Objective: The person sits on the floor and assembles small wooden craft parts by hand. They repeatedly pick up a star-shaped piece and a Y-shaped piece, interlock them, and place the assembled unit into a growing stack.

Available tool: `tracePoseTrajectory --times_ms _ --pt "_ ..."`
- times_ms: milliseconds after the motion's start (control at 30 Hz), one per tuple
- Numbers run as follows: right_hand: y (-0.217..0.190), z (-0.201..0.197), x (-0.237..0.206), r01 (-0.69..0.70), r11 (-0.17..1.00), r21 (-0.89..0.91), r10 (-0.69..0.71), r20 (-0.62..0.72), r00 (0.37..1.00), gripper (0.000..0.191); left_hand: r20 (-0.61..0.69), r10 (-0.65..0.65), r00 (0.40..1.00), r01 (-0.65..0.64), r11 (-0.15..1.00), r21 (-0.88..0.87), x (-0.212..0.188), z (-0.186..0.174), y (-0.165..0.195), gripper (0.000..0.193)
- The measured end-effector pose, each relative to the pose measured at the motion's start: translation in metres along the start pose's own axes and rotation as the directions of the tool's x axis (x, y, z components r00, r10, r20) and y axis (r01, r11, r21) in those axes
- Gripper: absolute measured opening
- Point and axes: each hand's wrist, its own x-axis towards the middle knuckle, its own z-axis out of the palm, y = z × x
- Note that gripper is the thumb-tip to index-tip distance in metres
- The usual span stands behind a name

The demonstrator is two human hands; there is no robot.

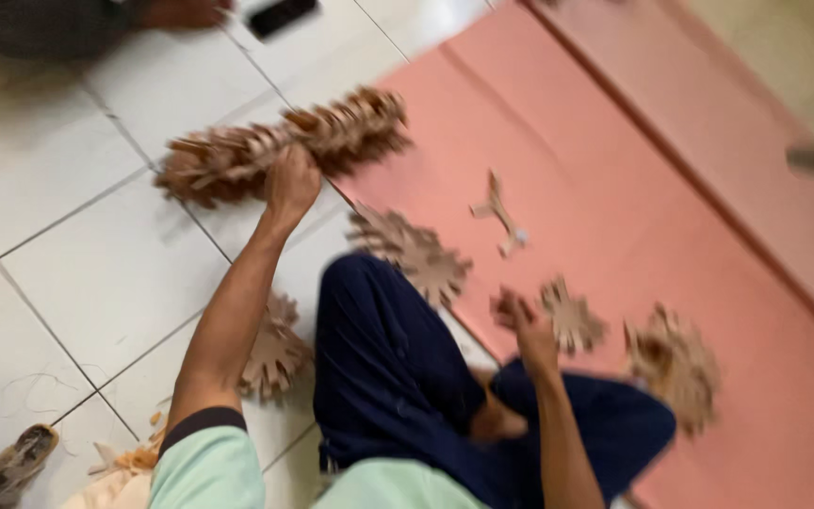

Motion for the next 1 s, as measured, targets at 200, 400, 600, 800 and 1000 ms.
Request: tracePoseTrajectory --times_ms 200,400,600,800,1000 --pt "0.059 -0.065 -0.007 0.118 0.916 0.383 -0.120 -0.019 0.993 0.051 0.308 0.188 0.933 -0.088 0.946 -0.311 -0.032 0.109 0.157 0.019" --pt "0.078 -0.076 0.002 0.087 0.842 0.532 -0.058 -0.070 0.996 0.053 0.342 0.279 0.897 -0.276 0.959 -0.059 -0.042 0.190 0.263 0.023" --pt "0.085 -0.079 0.011 0.072 0.920 0.385 -0.055 -0.054 0.997 0.054 0.273 0.228 0.934 -0.257 0.964 0.071 -0.070 0.215 0.295 0.014" --pt "0.064 -0.065 0.008 0.126 0.989 0.079 -0.116 -0.120 0.986 0.051 0.367 -0.006 0.930 0.119 0.951 -0.285 -0.090 0.205 0.298 0.025" --pt "-0.004 -0.051 -0.012 0.504 0.631 -0.589 -0.747 -0.290 0.598 0.048 0.517 0.217 0.828 0.201 0.745 -0.636 -0.194 0.124 0.299 0.028"
